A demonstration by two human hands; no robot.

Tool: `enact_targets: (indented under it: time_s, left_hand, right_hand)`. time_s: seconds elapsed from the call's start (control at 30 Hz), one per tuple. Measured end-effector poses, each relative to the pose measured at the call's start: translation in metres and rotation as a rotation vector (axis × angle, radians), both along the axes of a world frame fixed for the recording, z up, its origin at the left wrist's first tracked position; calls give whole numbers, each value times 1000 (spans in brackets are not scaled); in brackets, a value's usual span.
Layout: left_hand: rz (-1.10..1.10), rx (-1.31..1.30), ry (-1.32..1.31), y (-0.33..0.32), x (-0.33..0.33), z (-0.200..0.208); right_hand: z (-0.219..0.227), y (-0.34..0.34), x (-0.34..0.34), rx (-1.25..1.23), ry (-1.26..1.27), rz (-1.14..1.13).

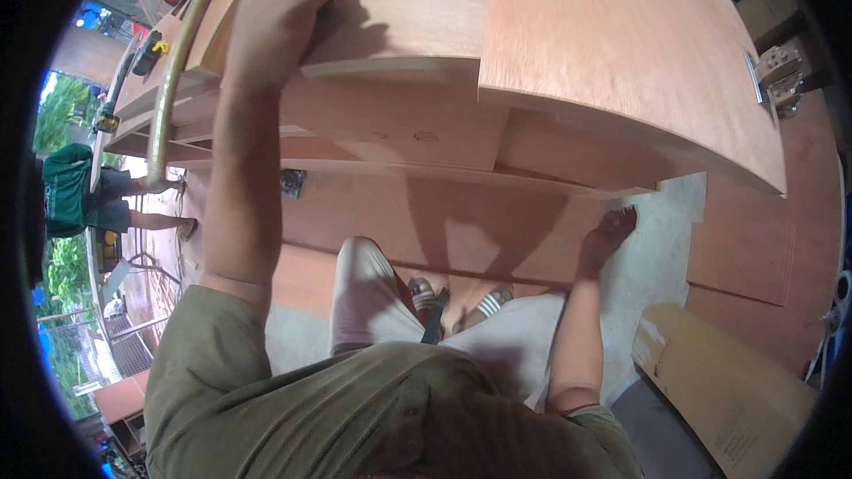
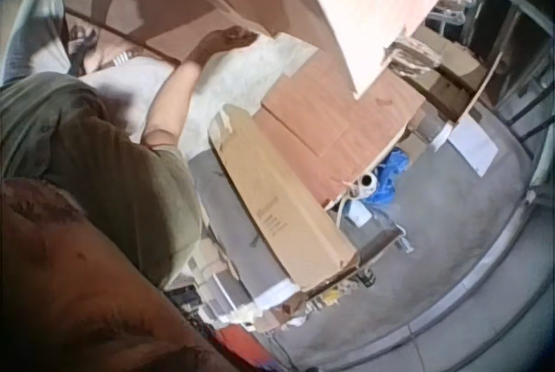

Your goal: The person assembles a wooden cabinet by attaching a door with hinges using a screwdriver. They repeatedly open and close the door to check alignment and tighten screws on the hinge brackets.

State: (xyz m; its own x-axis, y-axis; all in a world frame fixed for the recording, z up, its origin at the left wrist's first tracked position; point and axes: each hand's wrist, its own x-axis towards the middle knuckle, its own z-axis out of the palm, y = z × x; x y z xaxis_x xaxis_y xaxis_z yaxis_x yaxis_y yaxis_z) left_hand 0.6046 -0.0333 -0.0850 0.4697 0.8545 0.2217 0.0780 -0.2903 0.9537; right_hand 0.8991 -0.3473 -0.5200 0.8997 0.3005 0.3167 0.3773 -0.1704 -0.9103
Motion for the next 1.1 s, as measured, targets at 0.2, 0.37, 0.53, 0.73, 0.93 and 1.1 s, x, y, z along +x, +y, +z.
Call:
enact_targets:
  time_s: [0.2,0.37,0.53,0.73,0.93,1.1]
  left_hand:
    - [140,215,-30,-17,10,-19]
    - [-64,289,-99,35,-1,-30]
    - [-36,247,-150,28,7,-27]
    - [-105,283,-109,30,8,-27]
    - [-113,228,-39,35,11,-22]
    - [-9,310,-53,18,14,-22]
  right_hand:
    - [32,48,19,433,-81,22]
    - [9,77,60,672,187,51]
    - [14,90,64,710,174,10]
    - [37,99,44,987,311,108]
    - [33,95,64,790,246,-53]
    - [15,85,136,778,249,177]
